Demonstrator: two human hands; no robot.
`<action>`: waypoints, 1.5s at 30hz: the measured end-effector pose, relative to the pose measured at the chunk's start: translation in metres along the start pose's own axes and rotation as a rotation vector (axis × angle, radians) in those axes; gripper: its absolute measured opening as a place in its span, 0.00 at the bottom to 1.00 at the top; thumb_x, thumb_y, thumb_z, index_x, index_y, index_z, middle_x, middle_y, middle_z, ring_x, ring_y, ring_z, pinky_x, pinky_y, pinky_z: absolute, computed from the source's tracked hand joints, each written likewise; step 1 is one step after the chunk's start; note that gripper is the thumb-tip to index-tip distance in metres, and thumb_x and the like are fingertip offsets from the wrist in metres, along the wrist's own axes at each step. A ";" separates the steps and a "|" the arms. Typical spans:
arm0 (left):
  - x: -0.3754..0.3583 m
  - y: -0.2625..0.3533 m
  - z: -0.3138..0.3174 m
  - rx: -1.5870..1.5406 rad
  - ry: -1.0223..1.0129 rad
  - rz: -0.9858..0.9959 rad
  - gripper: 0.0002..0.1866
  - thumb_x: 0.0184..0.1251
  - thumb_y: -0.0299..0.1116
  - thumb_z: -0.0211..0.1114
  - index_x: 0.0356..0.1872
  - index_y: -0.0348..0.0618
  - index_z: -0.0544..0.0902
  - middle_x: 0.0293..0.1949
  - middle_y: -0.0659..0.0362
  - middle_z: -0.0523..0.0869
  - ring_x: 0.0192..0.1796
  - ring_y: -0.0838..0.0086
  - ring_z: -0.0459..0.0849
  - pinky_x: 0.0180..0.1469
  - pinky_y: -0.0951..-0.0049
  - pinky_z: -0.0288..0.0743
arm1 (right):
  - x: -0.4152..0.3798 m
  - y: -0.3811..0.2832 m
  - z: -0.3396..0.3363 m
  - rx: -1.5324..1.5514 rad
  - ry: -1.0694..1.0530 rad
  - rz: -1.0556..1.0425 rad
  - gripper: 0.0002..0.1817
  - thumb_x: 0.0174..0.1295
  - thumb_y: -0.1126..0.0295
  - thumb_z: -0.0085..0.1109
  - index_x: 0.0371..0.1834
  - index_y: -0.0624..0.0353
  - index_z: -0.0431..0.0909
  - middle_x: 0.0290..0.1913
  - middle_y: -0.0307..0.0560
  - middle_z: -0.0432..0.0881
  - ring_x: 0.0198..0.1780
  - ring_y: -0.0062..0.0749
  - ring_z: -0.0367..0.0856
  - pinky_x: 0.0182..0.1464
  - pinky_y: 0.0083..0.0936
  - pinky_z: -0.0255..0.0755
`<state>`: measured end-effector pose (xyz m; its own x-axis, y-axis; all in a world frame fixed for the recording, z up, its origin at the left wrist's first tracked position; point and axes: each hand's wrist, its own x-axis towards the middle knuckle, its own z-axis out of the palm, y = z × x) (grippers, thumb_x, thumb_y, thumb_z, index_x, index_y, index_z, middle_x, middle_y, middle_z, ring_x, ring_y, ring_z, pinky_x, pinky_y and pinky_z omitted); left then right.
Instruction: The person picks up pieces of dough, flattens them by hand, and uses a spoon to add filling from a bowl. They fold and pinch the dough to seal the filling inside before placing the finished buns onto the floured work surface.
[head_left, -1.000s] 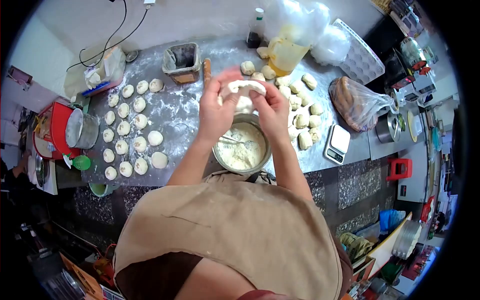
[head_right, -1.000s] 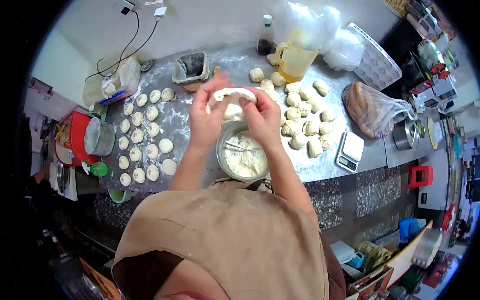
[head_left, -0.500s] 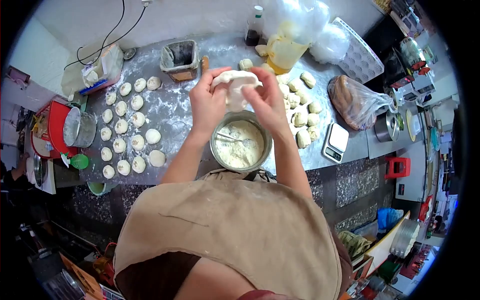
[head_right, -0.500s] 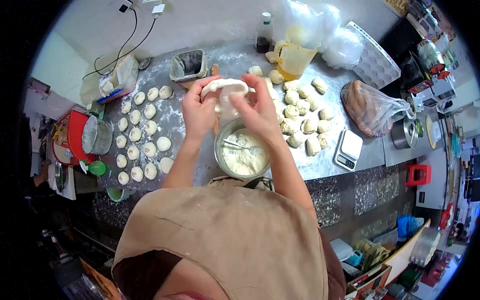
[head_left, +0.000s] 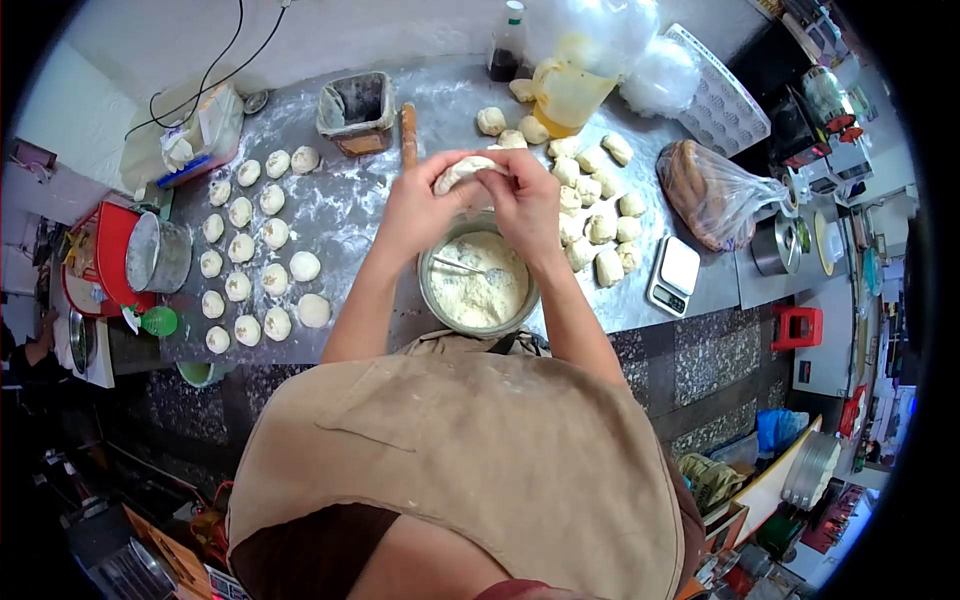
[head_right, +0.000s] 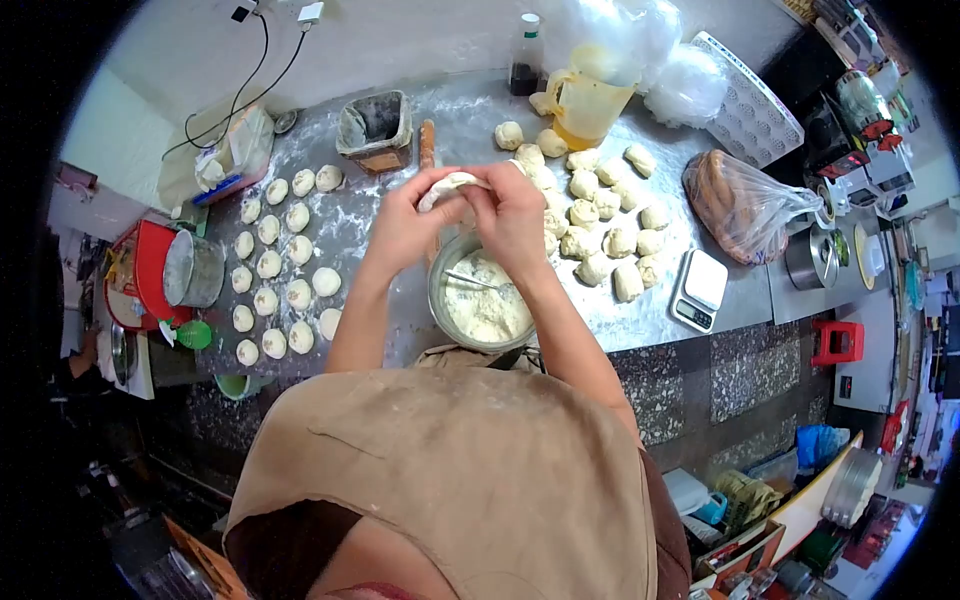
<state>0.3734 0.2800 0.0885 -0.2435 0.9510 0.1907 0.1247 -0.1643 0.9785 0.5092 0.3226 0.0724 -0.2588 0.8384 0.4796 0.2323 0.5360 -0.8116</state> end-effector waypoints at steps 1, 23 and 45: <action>0.003 -0.003 -0.003 0.095 -0.043 -0.044 0.11 0.58 0.27 0.66 0.42 0.40 0.81 0.34 0.62 0.83 0.37 0.79 0.80 0.41 0.77 0.74 | -0.001 -0.007 0.003 0.003 -0.004 -0.001 0.10 0.57 0.74 0.61 0.42 0.64 0.77 0.33 0.41 0.80 0.32 0.21 0.77 0.33 0.21 0.71; 0.001 -0.009 0.010 -0.329 0.164 -0.043 0.12 0.65 0.27 0.59 0.47 0.36 0.79 0.44 0.55 0.83 0.45 0.76 0.81 0.47 0.78 0.75 | -0.004 -0.001 0.010 0.584 0.013 0.413 0.08 0.59 0.73 0.57 0.40 0.64 0.79 0.26 0.31 0.76 0.27 0.11 0.69 0.28 0.13 0.63; 0.004 -0.007 -0.010 -0.007 -0.053 -0.074 0.10 0.56 0.23 0.65 0.40 0.38 0.78 0.38 0.60 0.83 0.38 0.80 0.79 0.41 0.79 0.75 | 0.000 -0.013 -0.002 0.168 -0.040 0.123 0.08 0.56 0.76 0.59 0.38 0.62 0.79 0.22 0.36 0.77 0.24 0.17 0.69 0.27 0.19 0.65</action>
<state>0.3622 0.2821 0.0834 -0.2009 0.9730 0.1139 0.1017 -0.0949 0.9903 0.5081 0.3159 0.0832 -0.2757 0.8900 0.3631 0.1058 0.4035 -0.9088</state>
